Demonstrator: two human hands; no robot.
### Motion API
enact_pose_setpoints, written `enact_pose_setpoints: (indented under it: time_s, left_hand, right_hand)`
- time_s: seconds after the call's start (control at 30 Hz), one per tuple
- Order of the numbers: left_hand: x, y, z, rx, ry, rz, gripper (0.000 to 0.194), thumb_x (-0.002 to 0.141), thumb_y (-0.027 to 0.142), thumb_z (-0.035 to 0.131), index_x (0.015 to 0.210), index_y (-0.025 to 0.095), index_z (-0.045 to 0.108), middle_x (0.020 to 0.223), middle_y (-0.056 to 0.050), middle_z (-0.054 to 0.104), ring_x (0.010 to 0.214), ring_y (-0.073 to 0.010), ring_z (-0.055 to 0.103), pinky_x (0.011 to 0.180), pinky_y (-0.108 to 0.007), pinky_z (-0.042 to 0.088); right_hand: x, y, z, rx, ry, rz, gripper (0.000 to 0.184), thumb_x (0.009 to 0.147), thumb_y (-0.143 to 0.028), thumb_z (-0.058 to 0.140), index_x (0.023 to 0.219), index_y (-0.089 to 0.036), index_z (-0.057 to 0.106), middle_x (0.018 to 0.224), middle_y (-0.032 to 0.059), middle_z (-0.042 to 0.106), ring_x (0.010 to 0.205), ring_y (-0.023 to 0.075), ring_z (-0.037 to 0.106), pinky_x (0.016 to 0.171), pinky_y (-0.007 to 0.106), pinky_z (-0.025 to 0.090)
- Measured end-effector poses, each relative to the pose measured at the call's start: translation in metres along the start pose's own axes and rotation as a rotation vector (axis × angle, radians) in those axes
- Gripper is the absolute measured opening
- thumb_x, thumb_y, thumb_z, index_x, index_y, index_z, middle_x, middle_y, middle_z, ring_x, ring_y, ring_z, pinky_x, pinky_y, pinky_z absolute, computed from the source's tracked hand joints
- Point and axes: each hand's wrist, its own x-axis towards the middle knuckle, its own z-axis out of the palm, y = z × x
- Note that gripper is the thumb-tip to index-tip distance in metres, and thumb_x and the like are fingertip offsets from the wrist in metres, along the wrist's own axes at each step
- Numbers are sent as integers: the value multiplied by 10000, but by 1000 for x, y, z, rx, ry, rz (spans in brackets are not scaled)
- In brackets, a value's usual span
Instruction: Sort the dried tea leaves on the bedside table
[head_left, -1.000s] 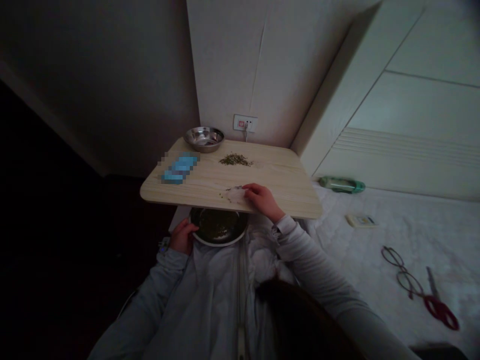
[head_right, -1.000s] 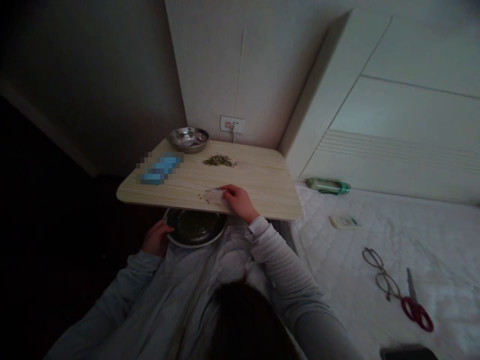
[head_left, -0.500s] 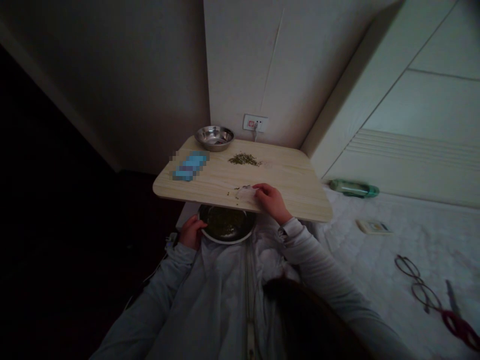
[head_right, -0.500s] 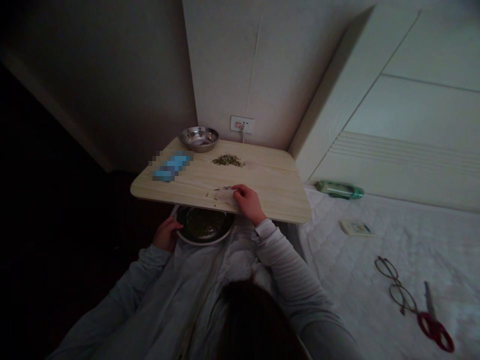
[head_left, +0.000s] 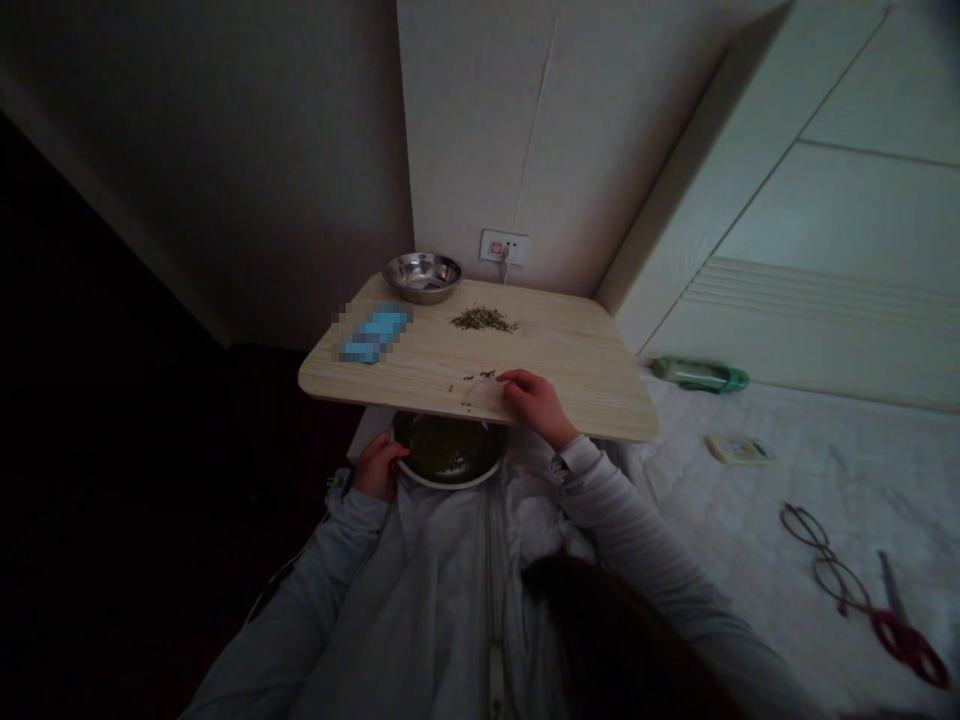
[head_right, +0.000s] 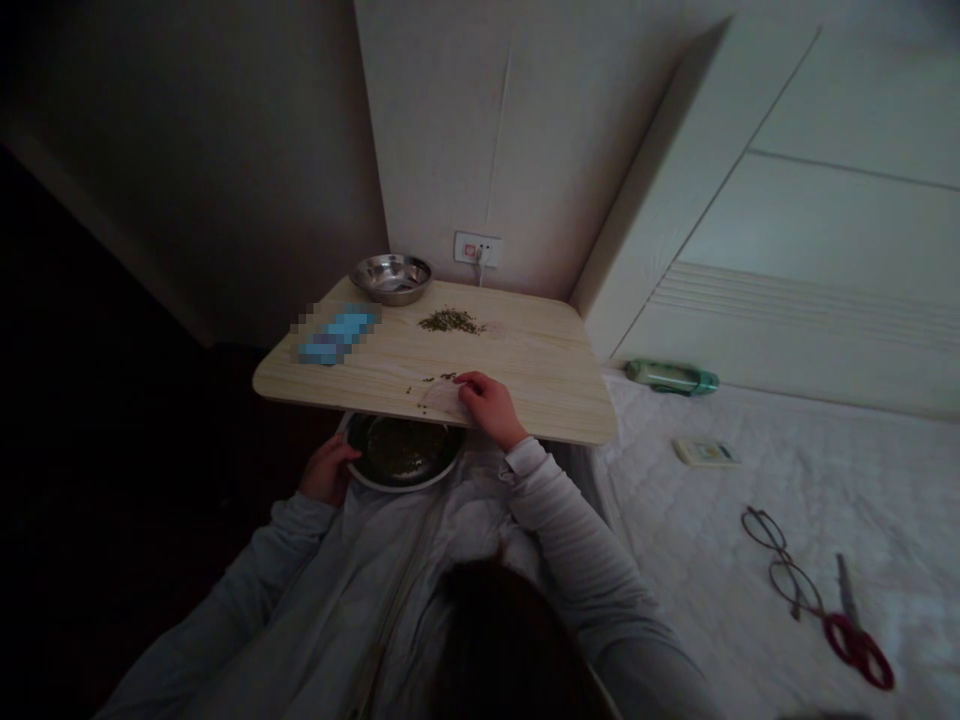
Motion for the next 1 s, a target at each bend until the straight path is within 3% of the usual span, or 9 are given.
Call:
enact_pose_setpoints:
  time_s: [0.73, 1.0]
  left_hand:
    - [5, -4, -8, -22, -73, 9, 148, 431, 89, 519, 566, 151, 520, 447, 56, 517, 433, -84, 449, 446, -206, 331]
    - [3, -2, -5, -39, -49, -8, 156, 416, 73, 516, 550, 152, 514, 424, 66, 493, 414, -69, 424, 433, -196, 315]
  right_hand:
    - [-1, 3, 1, 16, -22, -21, 266, 628, -230, 358, 798, -164, 551, 580, -22, 497, 512, 66, 393, 492, 178, 296]
    - [0, 2, 2, -25, -50, -43, 261, 631, -242, 370, 802, -168, 553, 585, -23, 501, 522, 66, 402, 505, 180, 303]
